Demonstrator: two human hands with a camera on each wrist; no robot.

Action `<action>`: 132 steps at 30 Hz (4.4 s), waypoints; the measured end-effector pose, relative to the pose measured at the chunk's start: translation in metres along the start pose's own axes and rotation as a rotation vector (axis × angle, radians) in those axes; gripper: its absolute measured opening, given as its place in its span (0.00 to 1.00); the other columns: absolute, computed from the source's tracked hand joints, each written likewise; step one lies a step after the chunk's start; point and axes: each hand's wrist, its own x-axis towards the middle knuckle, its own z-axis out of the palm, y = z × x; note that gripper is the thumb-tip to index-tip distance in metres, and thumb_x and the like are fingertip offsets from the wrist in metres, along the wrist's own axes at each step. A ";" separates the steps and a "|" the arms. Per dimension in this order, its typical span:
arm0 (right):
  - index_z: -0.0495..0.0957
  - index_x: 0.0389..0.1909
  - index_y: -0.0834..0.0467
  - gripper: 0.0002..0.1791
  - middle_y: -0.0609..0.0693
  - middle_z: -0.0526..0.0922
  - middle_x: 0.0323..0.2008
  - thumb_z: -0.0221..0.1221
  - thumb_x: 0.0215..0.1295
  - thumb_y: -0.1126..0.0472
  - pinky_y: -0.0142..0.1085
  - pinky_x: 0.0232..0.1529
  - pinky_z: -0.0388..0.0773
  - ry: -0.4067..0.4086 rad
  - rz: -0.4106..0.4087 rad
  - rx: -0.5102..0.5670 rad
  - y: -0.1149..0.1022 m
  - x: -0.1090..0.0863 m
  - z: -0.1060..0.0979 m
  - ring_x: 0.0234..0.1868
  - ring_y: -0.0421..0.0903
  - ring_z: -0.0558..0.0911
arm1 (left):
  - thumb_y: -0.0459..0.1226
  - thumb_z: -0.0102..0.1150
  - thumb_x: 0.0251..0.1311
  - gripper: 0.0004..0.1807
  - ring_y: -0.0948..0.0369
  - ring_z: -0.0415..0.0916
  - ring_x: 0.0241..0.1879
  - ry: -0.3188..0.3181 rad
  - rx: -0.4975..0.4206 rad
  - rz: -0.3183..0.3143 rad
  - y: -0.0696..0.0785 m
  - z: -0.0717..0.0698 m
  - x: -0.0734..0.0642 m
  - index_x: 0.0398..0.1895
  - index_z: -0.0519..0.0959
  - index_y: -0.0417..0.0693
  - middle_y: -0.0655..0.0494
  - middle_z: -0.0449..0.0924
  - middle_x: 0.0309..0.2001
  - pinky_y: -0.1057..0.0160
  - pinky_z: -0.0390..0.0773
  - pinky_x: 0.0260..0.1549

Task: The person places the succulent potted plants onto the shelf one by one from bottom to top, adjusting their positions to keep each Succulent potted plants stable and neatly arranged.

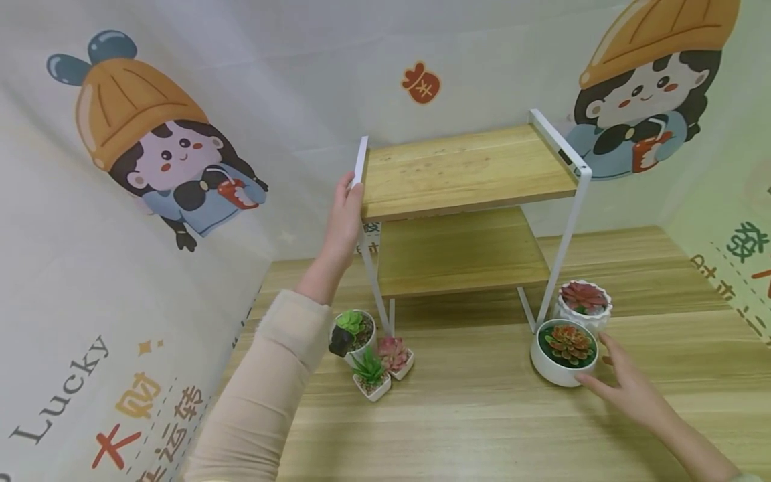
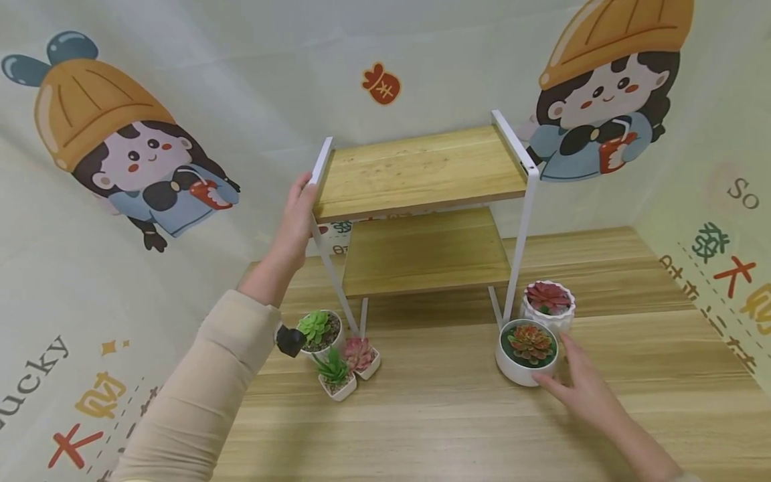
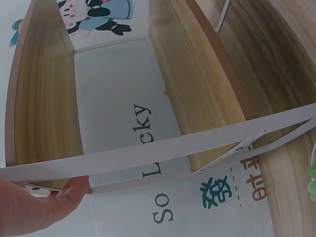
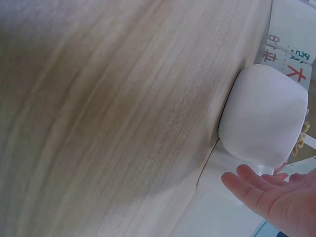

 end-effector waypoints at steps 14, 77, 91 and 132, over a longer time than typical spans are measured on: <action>0.36 0.66 0.76 0.57 0.82 0.53 0.58 0.65 0.51 0.54 0.68 0.50 0.59 0.002 0.089 0.074 0.002 0.012 0.012 0.54 0.76 0.61 | 0.48 0.31 0.69 0.27 0.62 0.58 0.33 0.019 0.017 0.030 -0.002 0.002 0.000 0.70 0.51 0.57 0.54 0.64 0.46 0.65 0.63 0.35; 0.52 0.61 0.72 0.51 0.74 0.68 0.53 0.70 0.42 0.52 0.61 0.48 0.67 0.024 0.146 0.136 -0.043 0.025 0.024 0.53 0.69 0.69 | 0.47 0.24 0.69 0.28 0.54 0.47 0.69 0.011 0.074 0.090 -0.007 0.003 0.001 0.71 0.46 0.52 0.51 0.48 0.71 0.51 0.49 0.66; 0.51 0.64 0.66 0.52 0.71 0.68 0.54 0.70 0.42 0.54 0.60 0.47 0.69 -0.035 0.063 0.178 -0.090 0.035 0.003 0.54 0.67 0.69 | 0.46 0.24 0.69 0.28 0.54 0.48 0.69 0.010 0.062 0.111 -0.007 0.004 0.002 0.71 0.47 0.48 0.49 0.49 0.71 0.52 0.50 0.66; 0.53 0.65 0.64 0.53 0.61 0.66 0.58 0.70 0.41 0.49 0.53 0.53 0.69 -0.162 -0.104 0.267 -0.194 0.157 0.027 0.56 0.58 0.69 | 0.45 0.24 0.70 0.27 0.54 0.51 0.67 0.014 0.083 0.151 -0.009 0.003 0.001 0.70 0.49 0.46 0.48 0.52 0.69 0.53 0.53 0.65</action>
